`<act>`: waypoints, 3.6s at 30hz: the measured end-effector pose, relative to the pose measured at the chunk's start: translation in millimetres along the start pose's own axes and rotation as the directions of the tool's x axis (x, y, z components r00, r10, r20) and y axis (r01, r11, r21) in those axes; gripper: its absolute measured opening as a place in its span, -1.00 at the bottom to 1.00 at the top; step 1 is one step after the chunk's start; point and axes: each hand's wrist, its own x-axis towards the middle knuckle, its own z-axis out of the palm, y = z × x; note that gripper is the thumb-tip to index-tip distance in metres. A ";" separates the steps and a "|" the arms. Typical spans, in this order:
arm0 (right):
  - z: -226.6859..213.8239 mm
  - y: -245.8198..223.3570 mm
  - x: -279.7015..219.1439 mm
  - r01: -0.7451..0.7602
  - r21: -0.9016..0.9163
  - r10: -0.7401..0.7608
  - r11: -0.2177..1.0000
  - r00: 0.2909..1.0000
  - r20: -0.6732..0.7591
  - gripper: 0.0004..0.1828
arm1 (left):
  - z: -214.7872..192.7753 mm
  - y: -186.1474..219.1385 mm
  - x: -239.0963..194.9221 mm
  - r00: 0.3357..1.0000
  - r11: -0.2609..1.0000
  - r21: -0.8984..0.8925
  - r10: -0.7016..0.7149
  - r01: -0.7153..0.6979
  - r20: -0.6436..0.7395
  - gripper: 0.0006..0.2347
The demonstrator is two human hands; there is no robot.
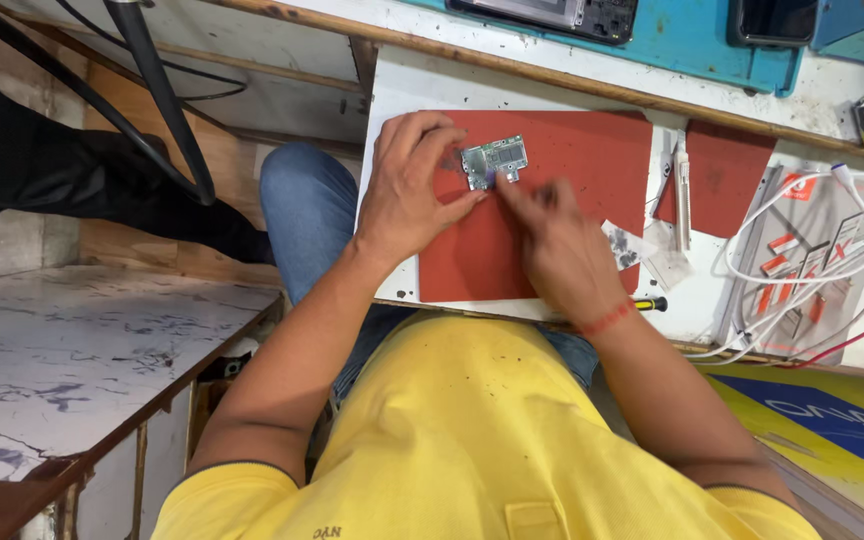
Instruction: The person scrapes a small circuit board with a precision tool, then uses a hot air gun to heat the board, and continues scraping. The work is performed on a red mat on a cluttered workbench.
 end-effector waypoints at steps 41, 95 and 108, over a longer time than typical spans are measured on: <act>3.9 11.2 -2.7 -0.037 0.001 0.037 0.999 0.999 -0.034 -0.36 | 5.2 3.3 -5.3 1.000 0.999 0.048 0.018 -0.018 -0.005 -0.56; 1.9 26.9 -15.8 -0.050 0.044 0.054 0.998 0.994 -0.093 -0.36 | 5.6 7.4 -1.0 0.999 0.995 0.086 0.043 -0.044 0.015 -0.63; -1.4 20.7 -11.1 0.048 0.065 -0.046 0.997 0.998 -0.045 -0.32 | 3.0 0.4 -5.8 0.999 0.996 0.080 0.037 -0.038 0.021 -0.63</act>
